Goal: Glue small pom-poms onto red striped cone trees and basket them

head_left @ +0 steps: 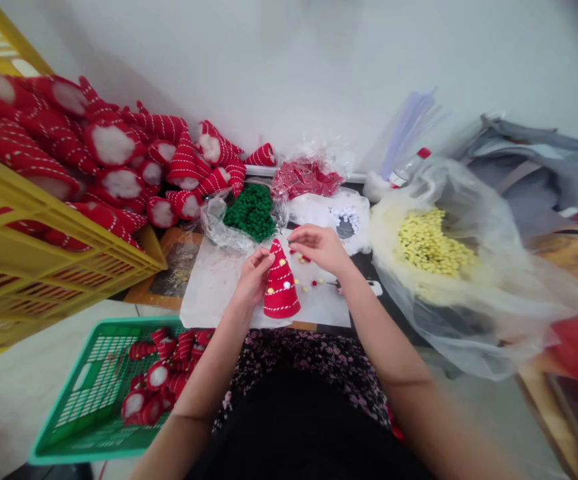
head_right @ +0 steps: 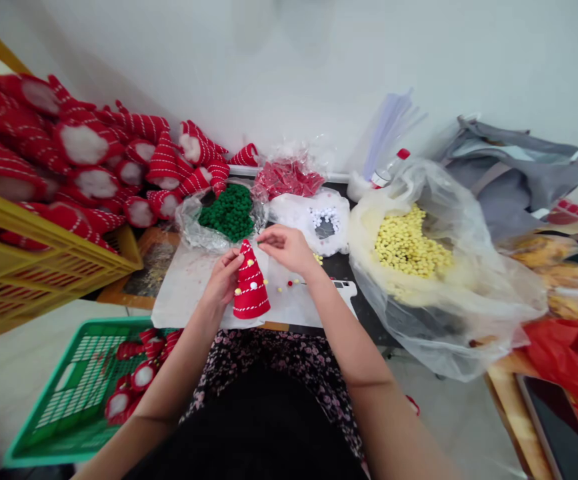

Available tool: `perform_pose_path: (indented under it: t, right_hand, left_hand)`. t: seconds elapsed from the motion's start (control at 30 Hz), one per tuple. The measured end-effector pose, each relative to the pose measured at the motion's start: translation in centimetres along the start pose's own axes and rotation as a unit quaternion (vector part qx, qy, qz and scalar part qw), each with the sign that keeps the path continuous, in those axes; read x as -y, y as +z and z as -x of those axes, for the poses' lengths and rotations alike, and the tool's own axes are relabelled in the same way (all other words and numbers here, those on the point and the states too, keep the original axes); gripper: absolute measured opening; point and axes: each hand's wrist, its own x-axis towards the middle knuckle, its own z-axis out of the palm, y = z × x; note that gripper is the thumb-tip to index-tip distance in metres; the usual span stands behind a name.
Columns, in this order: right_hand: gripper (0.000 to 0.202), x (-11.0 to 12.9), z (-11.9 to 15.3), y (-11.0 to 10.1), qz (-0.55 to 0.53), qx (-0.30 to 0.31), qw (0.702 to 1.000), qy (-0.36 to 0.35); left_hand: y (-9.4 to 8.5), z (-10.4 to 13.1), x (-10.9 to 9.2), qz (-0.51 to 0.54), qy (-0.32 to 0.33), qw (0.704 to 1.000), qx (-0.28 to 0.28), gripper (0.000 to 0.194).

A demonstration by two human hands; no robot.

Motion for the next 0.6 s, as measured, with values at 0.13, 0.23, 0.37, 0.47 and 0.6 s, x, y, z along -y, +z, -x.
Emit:
perform_pose_path:
  t: [0.13, 0.23, 0.37, 0.47, 0.6]
  right_hand:
    - [0.009, 1.8, 4.3, 0.1, 0.043, 0.010, 0.998, -0.050]
    - [0.011, 2.2, 5.4, 0.9, 0.097, 0.005, 0.992, -0.085]
    - [0.013, 1.9, 5.5, 1.6, 0.159, 0.003, 0.984, -0.082]
    - [0.013, 1.8, 5.5, 1.4, 0.166, 0.011, 0.983, -0.078]
    - [0.009, 1.1, 3.7, 0.6, 0.122, -0.039, 0.991, -0.049]
  left_hand:
    - [0.1, -0.1, 0.2, 0.006, -0.002, 1.000, -0.005, 0.046]
    - [0.3, -0.1, 0.4, 0.007, 0.001, 1.000, -0.002, 0.045]
    - [0.2, -0.2, 0.5, -0.006, 0.004, 1.000, 0.004, 0.044]
    - [0.1, -0.1, 0.4, -0.011, 0.002, 1.000, -0.002, 0.045]
    - [-0.1, 0.2, 0.2, 0.005, -0.009, 1.000, -0.013, 0.048]
